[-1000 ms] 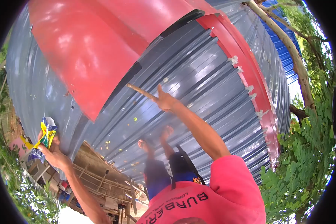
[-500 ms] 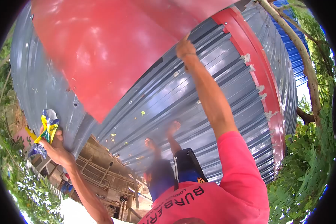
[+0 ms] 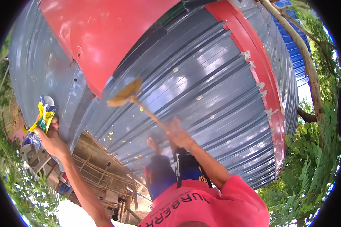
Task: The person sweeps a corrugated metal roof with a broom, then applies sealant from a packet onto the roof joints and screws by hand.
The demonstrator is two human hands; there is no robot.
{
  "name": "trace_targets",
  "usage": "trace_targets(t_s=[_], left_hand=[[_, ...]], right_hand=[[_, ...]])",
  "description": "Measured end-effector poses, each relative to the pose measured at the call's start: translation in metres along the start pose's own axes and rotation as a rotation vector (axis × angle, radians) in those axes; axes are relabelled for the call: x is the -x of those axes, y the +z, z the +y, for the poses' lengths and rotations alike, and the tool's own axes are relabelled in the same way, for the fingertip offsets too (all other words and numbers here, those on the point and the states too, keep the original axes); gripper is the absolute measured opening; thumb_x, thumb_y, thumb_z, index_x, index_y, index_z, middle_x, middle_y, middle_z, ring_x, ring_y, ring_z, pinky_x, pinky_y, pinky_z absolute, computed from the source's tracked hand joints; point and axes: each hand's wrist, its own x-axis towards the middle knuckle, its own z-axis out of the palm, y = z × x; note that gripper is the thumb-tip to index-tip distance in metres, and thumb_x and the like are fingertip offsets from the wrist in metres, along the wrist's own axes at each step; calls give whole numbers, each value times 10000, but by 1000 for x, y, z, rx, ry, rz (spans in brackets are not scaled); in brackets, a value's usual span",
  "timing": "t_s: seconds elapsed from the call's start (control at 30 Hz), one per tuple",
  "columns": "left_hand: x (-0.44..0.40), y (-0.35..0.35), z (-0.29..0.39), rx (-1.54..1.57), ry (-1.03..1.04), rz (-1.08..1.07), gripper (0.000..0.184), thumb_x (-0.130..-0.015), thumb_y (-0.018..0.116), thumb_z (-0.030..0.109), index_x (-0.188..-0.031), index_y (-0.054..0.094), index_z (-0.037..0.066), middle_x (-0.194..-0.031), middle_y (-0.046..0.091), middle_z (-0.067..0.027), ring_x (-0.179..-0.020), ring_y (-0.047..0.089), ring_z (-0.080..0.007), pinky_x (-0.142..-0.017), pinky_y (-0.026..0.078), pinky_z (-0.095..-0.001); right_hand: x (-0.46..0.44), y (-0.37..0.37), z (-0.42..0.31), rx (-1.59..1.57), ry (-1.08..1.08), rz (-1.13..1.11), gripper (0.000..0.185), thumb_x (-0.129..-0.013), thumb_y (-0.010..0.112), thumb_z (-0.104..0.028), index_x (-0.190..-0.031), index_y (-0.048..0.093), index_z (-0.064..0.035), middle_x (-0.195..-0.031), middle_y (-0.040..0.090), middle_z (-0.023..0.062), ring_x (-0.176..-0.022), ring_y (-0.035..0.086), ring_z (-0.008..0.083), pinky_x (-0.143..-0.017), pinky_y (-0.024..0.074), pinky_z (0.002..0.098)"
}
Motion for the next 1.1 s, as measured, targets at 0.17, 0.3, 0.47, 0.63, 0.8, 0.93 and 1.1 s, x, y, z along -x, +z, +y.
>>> trace_targets(t_s=[0.17,0.3,0.47,0.63,0.8,0.93,1.1], left_hand=[[0,0,3,39,-5,-10,567,-1117,336,441,-1308,573,-37,-992,680,-121,-911,604,-182,-873,468,-318],[-9,-7,-10,107,11,-40,521,-1120,360,403,-1300,569,-39,-1041,699,-156,-978,655,-216,-925,490,-342],[-17,-9,-15,214,68,-110,483,-1119,375,377,-1305,573,-22,-1093,705,-154,-1005,647,-196,-980,448,-333],[-43,-17,-25,307,141,-241,419,-1117,398,293,-1317,536,-48,-1090,707,-201,-1004,675,-233,-965,511,-339],[-98,-98,-80,188,126,-280,409,-1115,410,278,-1317,534,-55,-1109,702,-194,-1001,672,-217,-957,520,-338],[-130,-189,-134,258,88,-264,411,-1107,435,308,-1307,570,-25,-1071,701,-159,-921,652,-190,-909,516,-330],[-96,-186,-186,222,-36,-36,460,-1102,396,361,-1276,608,-9,-1054,721,-115,-833,608,-153,-820,479,-297]], right_hand=[[50,-161,53,257,30,443,857,-1021,555,-167,-1598,-68,-55,-779,659,353,-741,684,515,-624,529,545],[43,-197,73,335,153,659,840,-1014,550,-136,-1598,-48,-60,-768,658,325,-693,681,483,-603,531,520],[24,-37,137,322,197,524,854,-1032,528,-228,-1607,-89,-90,-802,666,343,-739,663,541,-667,530,575],[4,242,99,53,207,8,899,-995,560,-274,-1584,-61,-2,-993,680,354,-851,697,495,-732,564,546],[51,281,40,-376,238,-383,899,-1022,559,-315,-1590,-71,-18,-1055,666,374,-862,697,493,-746,573,517],[120,246,95,-86,-188,153,907,-1028,558,-315,-1594,-89,-25,-943,663,375,-702,674,503,-633,532,559],[139,60,65,306,205,514,809,-1022,532,-212,-1601,-4,-32,-845,684,325,-765,660,539,-702,533,580]])
